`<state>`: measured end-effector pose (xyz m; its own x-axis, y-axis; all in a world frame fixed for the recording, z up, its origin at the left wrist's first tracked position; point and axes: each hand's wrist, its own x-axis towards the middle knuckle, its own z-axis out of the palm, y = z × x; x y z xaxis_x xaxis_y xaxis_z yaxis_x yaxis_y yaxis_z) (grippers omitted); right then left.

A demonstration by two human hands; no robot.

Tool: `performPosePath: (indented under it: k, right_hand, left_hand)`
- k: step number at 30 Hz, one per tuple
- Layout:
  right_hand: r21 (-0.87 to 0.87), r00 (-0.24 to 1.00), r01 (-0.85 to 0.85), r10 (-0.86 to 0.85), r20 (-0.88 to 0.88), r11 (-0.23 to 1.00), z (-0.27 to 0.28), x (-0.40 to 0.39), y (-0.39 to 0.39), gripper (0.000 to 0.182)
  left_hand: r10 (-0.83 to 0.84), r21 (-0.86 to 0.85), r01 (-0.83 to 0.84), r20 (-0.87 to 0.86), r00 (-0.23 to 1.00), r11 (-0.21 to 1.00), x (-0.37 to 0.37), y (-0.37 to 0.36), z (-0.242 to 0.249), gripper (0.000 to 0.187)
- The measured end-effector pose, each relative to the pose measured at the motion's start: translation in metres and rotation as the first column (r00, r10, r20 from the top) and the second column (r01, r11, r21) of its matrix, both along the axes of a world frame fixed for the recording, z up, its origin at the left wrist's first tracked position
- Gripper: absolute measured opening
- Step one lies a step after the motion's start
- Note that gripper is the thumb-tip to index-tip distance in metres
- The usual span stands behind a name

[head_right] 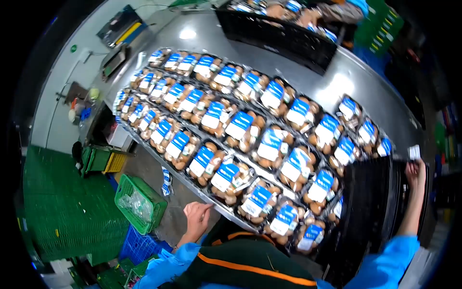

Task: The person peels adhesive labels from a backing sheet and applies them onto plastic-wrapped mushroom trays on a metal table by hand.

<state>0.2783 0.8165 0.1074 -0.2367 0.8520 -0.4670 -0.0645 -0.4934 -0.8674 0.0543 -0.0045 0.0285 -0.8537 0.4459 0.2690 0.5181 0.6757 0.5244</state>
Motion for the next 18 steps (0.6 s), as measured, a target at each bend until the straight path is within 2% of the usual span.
performPosePath:
  k: [2,3,4,5,7,9,10,12,14,15,16,18]
  right_hand:
    - [0.202,0.956,-0.080,0.017,0.294,0.976,0.017,0.012,-0.010,0.047]
    - [0.278,0.926,-0.129,0.015,0.378,0.952,0.026,0.015,-0.021,0.054]
    - [0.369,0.944,-0.210,0.090,0.318,0.905,0.050,0.001,-0.048,0.054]
    - [0.431,0.961,-0.216,0.113,0.252,0.876,0.069,0.001,-0.083,0.052]
    - [0.528,0.946,-0.285,0.146,0.290,0.800,0.095,-0.036,-0.177,0.048]
    - [0.620,0.916,-0.366,0.150,0.373,0.694,0.096,-0.070,-0.268,0.046]
    - [0.607,0.948,-0.315,0.209,0.240,0.729,0.087,-0.086,-0.305,0.044]
    - [0.651,0.934,-0.357,0.240,0.264,0.670,0.085,-0.156,-0.404,0.040]
    - [0.717,0.884,-0.460,0.341,0.319,0.523,0.099,-0.239,-0.496,0.031]
    - [0.797,0.824,-0.546,0.339,0.454,0.258,0.126,-0.282,-0.555,0.027]
    - [0.797,0.758,-0.604,0.289,0.585,-0.026,0.157,-0.319,-0.612,0.024]
    - [0.896,0.714,-0.319,0.543,0.442,-0.309,0.202,-0.372,-0.694,0.024]
  left_hand:
    - [0.091,0.008,-0.090,-0.050,0.995,0.996,-0.030,-0.013,0.002,0.017]
    - [0.148,0.017,-0.147,-0.058,0.987,0.989,-0.047,-0.024,0.000,0.016]
    - [0.198,0.034,-0.196,-0.063,0.978,0.980,-0.065,-0.032,-0.001,0.016]
    - [0.262,0.066,-0.258,-0.045,0.964,0.964,-0.085,-0.041,-0.001,0.015]
    - [0.361,0.122,-0.359,0.007,0.933,0.925,-0.127,-0.060,-0.006,0.015]
    - [0.331,0.209,-0.323,-0.004,0.944,0.923,-0.180,-0.086,-0.024,0.015]
    - [0.312,0.254,-0.299,-0.011,0.950,0.920,-0.210,-0.096,-0.031,0.015]
    - [0.300,0.343,-0.329,0.137,0.944,0.880,-0.258,-0.108,-0.028,0.014]
    - [0.212,0.421,-0.282,0.206,0.955,0.862,-0.291,-0.118,0.001,0.011]
    - [0.185,0.380,-0.203,0.085,0.979,0.902,-0.304,-0.127,0.003,0.010]
    - [0.122,0.392,-0.110,-0.007,0.993,0.914,-0.317,-0.134,0.002,0.008]
    - [0.084,0.449,-0.164,0.193,0.978,0.878,-0.326,-0.144,0.004,0.009]
